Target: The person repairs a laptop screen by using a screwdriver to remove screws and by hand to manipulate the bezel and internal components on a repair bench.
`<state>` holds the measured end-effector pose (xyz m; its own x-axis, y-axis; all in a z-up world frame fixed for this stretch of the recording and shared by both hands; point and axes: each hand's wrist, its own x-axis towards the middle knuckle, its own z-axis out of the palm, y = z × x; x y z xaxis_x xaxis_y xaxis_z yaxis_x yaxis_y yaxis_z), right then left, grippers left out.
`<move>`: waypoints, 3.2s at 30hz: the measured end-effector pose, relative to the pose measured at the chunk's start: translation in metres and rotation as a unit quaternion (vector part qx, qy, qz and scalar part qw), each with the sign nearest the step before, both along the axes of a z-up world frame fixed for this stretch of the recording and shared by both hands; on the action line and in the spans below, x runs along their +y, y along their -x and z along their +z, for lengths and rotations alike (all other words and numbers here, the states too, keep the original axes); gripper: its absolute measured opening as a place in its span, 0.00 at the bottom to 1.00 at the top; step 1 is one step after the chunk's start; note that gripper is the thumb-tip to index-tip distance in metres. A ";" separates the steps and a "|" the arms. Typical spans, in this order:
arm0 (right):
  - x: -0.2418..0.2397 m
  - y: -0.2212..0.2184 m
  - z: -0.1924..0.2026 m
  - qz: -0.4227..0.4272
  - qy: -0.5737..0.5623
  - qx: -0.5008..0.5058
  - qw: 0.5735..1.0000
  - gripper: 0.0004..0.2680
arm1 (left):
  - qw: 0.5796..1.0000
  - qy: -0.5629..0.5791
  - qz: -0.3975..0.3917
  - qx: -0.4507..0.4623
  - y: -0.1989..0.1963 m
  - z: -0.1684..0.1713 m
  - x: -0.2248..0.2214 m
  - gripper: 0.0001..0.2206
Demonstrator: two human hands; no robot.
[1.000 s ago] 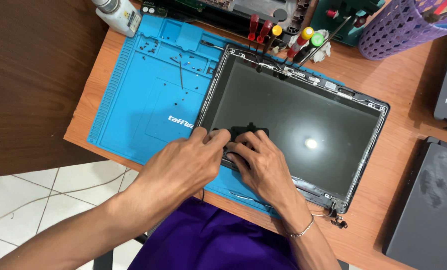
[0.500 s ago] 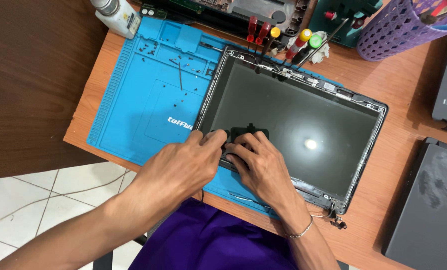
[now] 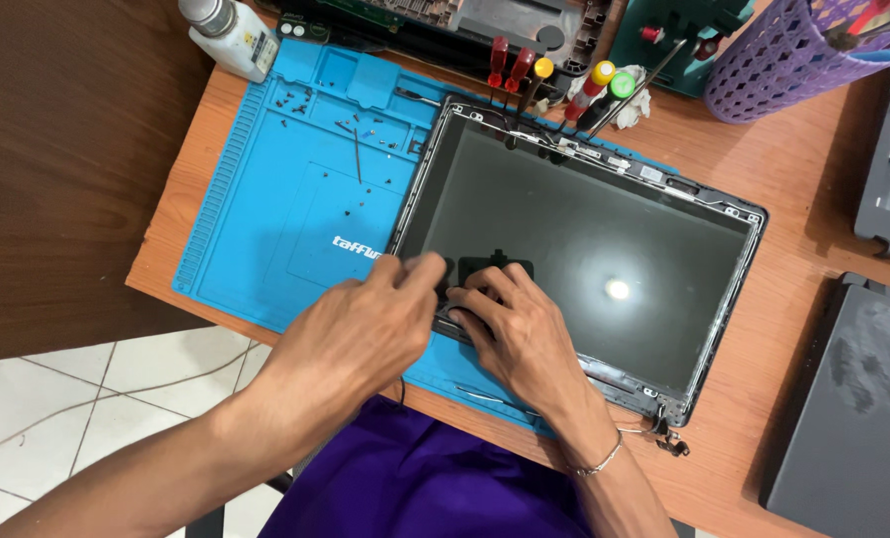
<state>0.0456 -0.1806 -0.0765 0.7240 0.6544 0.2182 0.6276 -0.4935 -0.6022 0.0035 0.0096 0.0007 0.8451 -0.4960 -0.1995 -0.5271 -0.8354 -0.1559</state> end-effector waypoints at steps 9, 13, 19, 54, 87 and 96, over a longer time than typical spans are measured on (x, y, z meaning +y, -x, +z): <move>0.000 0.000 -0.001 -0.004 -0.003 0.003 1.000 0.06 | 0.999 0.007 -0.015 0.035 -0.002 -0.004 0.004 0.06; 0.000 0.000 -0.001 -0.003 -0.001 0.005 1.000 0.06 | 0.999 0.047 -0.021 -0.012 0.001 -0.009 0.004 0.06; 0.001 0.001 -0.003 -0.002 -0.001 -0.004 1.000 0.05 | 1.000 -0.017 0.003 -0.021 0.006 -0.005 0.004 0.05; 0.006 0.041 -0.014 0.024 0.124 -0.056 0.990 0.17 | 0.764 0.325 0.481 -0.282 0.051 -0.158 0.079 0.06; -0.167 0.112 -0.015 -0.417 -0.110 0.080 0.899 0.12 | 0.851 0.490 0.172 -0.076 0.063 -0.139 0.051 0.21; -0.181 0.108 -0.022 -0.376 -0.106 0.100 0.915 0.10 | 0.864 0.467 0.163 -0.092 0.062 -0.144 0.052 0.17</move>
